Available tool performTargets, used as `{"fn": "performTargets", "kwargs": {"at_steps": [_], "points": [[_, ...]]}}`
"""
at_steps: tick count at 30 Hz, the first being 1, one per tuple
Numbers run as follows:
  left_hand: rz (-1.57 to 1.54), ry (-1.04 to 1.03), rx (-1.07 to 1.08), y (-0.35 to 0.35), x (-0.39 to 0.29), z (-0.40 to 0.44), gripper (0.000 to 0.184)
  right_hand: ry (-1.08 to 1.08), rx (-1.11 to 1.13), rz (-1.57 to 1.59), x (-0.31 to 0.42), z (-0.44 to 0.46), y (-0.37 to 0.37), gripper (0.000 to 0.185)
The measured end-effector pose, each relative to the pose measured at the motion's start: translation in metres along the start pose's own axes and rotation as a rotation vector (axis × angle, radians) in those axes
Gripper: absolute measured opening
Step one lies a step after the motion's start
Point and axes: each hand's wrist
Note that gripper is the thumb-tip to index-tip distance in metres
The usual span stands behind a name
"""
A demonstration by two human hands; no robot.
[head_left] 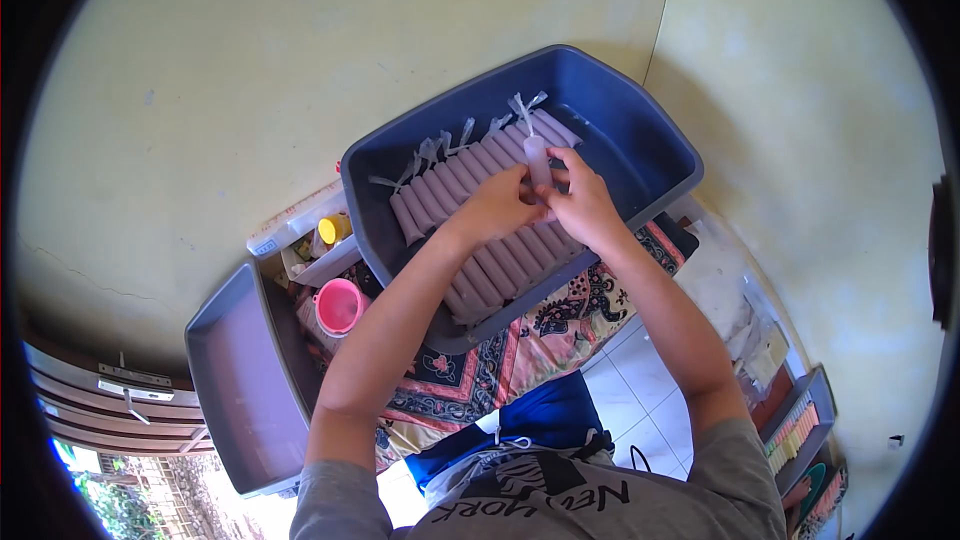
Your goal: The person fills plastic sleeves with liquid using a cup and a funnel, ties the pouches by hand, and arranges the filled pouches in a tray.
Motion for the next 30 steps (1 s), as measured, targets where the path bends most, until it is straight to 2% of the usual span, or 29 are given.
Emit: {"fn": "performTargets", "kwargs": {"at_steps": [2, 4, 5, 6, 7, 8, 9, 13, 14, 16, 18, 20, 23, 28, 30], "points": [[0.009, 0.018, 0.033, 0.004, -0.001, 0.019, 0.05, 0.038, -0.013, -0.225, -0.009, 0.02, 0.011, 0.047], [0.134, -0.003, 0.06, 0.009, 0.006, 0.044, 0.054, 0.044, -0.025, -0.223, -0.037, 0.052, 0.024, 0.046], [0.338, -0.023, 0.004, 0.01, 0.012, 0.059, 0.059, 0.028, 0.0, -0.245, -0.052, 0.069, 0.032, 0.047], [0.337, -0.023, 0.008, 0.011, 0.014, 0.069, 0.059, 0.012, 0.025, -0.265, -0.058, 0.084, 0.037, 0.047], [0.49, -0.07, -0.042, 0.011, 0.014, 0.079, 0.062, 0.011, 0.022, -0.265, -0.054, 0.094, 0.042, 0.047], [0.643, -0.116, -0.092, 0.009, 0.015, 0.086, 0.065, 0.01, 0.021, -0.415, -0.049, 0.104, 0.046, 0.047], [0.644, -0.118, -0.089, 0.008, 0.018, 0.094, 0.065, 0.01, 0.019, -0.566, -0.046, 0.114, 0.051, 0.047], [0.737, -0.1, -0.192, -0.002, 0.029, 0.119, 0.064, 0.11, 0.009, -0.814, -0.073, 0.159, 0.072, 0.045], [0.815, -0.098, -0.21, -0.004, 0.032, 0.124, 0.065, 0.11, 0.003, -0.818, -0.078, 0.167, 0.077, 0.045], [0.808, -0.154, -0.217, -0.01, 0.043, 0.135, 0.067, -0.148, 0.085, -0.845, -0.072, 0.176, 0.078, 0.035], [0.803, -0.202, -0.232, -0.015, 0.047, 0.141, 0.069, -0.155, 0.138, -0.864, -0.074, 0.183, 0.08, 0.034], [0.926, -0.237, -0.23, -0.02, 0.045, 0.141, 0.07, -0.159, 0.197, -0.881, -0.082, 0.193, 0.079, 0.033], [1.026, -0.221, -0.201, -0.025, 0.053, 0.144, 0.07, -0.043, 0.189, -0.892, -0.106, 0.206, 0.081, 0.032], [1.066, -0.207, -0.166, -0.023, 0.063, 0.133, 0.069, -0.16, 0.093, -0.809, -0.119, 0.205, 0.089, 0.028], [1.09, -0.221, -0.167, -0.022, 0.065, 0.134, 0.069, -0.137, 0.116, -0.814, -0.119, 0.205, 0.089, 0.028]]}}
Point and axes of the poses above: each hand's wrist, its own z-axis towards the middle knuckle, its own y-axis out of the back of the hand, x = y × z, and after that the axes turned 7 degrees about z, right-handed
